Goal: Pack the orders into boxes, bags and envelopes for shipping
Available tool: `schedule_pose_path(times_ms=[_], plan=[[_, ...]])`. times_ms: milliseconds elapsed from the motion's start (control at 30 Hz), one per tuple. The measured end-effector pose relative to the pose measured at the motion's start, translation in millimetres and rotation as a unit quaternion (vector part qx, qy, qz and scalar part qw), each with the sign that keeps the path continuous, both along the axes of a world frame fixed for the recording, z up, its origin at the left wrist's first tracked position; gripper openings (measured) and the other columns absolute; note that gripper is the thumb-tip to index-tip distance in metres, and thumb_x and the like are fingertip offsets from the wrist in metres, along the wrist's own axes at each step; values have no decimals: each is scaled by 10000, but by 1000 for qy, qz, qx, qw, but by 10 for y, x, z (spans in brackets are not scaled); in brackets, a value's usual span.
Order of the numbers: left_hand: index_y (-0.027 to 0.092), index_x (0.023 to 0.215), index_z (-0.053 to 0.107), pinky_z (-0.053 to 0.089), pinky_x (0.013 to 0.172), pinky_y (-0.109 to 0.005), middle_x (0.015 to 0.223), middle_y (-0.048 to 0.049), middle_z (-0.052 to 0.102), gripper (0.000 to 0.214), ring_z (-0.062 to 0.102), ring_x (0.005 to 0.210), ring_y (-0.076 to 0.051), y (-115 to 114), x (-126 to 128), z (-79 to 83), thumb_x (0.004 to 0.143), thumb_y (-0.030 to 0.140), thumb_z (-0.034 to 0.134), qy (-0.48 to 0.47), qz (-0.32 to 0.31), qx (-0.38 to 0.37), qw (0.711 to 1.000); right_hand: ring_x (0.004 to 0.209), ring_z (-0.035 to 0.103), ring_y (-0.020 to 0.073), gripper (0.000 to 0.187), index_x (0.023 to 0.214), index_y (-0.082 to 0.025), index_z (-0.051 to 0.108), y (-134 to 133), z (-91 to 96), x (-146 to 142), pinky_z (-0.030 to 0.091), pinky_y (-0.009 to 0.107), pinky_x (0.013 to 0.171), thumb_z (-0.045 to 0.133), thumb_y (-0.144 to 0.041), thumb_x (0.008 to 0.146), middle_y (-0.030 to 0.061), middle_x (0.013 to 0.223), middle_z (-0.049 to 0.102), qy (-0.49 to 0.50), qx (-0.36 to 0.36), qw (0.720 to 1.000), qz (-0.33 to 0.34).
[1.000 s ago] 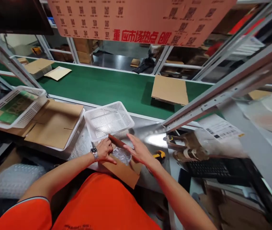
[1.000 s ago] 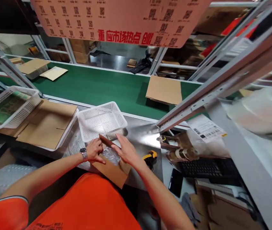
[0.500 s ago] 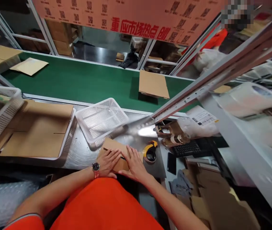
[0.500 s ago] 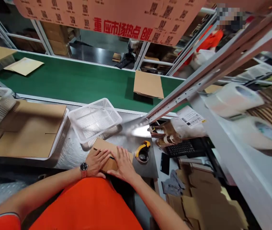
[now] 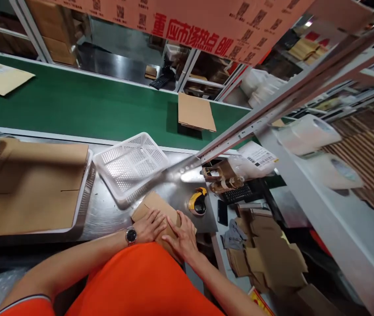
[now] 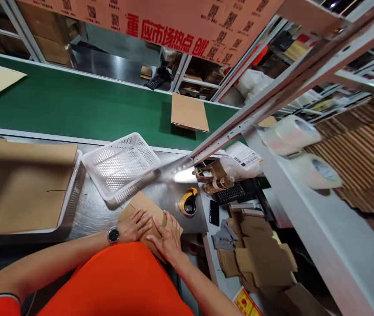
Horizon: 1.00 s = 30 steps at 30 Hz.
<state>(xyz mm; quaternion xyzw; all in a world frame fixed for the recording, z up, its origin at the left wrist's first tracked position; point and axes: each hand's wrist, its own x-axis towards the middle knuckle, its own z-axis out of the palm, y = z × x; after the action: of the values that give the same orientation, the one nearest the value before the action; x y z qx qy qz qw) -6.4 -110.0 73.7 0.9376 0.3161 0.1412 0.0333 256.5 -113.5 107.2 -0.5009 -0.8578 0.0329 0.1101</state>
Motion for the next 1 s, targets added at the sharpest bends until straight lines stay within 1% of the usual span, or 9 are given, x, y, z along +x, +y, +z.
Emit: schedule_pose_path(times_ms=[133, 300, 400, 500, 600, 700, 800, 900, 1000], plan=[[127, 1530, 690, 492, 1239, -660, 1599, -247, 669, 451, 646, 1486, -444, 88, 85, 41, 1130, 290, 561, 18, 3, 11, 1000, 1440, 572, 370, 394, 1463, -470, 747, 50, -23, -32, 572, 581, 1091, 688, -406, 1078, 110, 1720, 496, 19, 20, 999, -15], [117, 1568, 679, 405, 1282, -651, 1650, -261, 618, 534, 640, 1496, -427, 137, 145, -25, 1137, 398, 535, 69, -33, -8, 997, 1609, 478, 374, 465, 1523, -415, 703, 104, -88, -40, 532, 639, 1219, 618, -254, 1095, 85, 1849, 362, 56, 18, 998, 3], [83, 1560, 681, 460, 1212, -653, 1619, -295, 631, 585, 643, 1483, -464, 139, 154, -75, 1130, 458, 549, 67, -44, -13, 997, 1696, 386, 370, 531, 1577, -360, 649, 101, -130, -37, 440, 704, 1312, 607, -184, 1079, 99, 1890, 289, 73, 8, 997, 25], [65, 1550, 680, 508, 1172, -645, 1609, -306, 636, 570, 645, 1480, -470, 135, 149, -77, 1129, 428, 554, 54, -55, -28, 997, 1690, 404, 355, 487, 1521, -313, 681, 108, -138, -64, 429, 696, 1331, 608, -158, 1065, 120, 1876, 317, 82, 8, 997, 12], [52, 1573, 650, 516, 1184, -651, 1637, -306, 610, 554, 630, 1495, -478, 145, 120, -38, 1108, 342, 571, 43, -52, -50, 996, 1650, 464, 339, 415, 1474, -281, 699, 122, -124, -109, 454, 661, 1325, 583, -193, 1085, 157, 1794, 453, 81, 0, 997, -11], [56, 1570, 651, 519, 1190, -654, 1634, -300, 617, 527, 633, 1494, -478, 153, 87, 4, 1096, 269, 559, 44, -57, -42, 997, 1588, 541, 313, 429, 1537, -241, 637, 128, -108, -105, 441, 647, 1338, 505, -267, 1129, 185, 1681, 586, 106, -44, 992, -62], [66, 1585, 633, 498, 1207, -676, 1644, -301, 606, 517, 625, 1510, -462, 137, 70, 25, 1103, 220, 528, 53, -43, -26, 997, 1608, 511, 334, 515, 1613, -240, 561, 135, -95, 3, 359, 690, 1369, 526, -415, 1130, 182, 1696, 572, 145, -99, 973, -148], [79, 1611, 606, 472, 1225, -701, 1664, -302, 583, 527, 613, 1527, -446, 107, 74, 15, 1115, 228, 509, 63, -26, -16, 998, 1587, 506, 425, 737, 1578, -231, 609, 178, -99, 208, 376, 742, 1319, 705, -666, 990, 210, 1649, 604, 153, -166, 944, -241], [105, 1617, 611, 442, 1262, -694, 1681, -275, 578, 528, 594, 1550, -430, 77, 93, -8, 1121, 236, 484, 76, -8, -12, 997, 1410, 651, 424, 864, 1491, -220, 682, 261, -116, 421, 527, 648, 1196, 831, -753, 828, 198, 1484, 710, 192, -257, 917, -239]])
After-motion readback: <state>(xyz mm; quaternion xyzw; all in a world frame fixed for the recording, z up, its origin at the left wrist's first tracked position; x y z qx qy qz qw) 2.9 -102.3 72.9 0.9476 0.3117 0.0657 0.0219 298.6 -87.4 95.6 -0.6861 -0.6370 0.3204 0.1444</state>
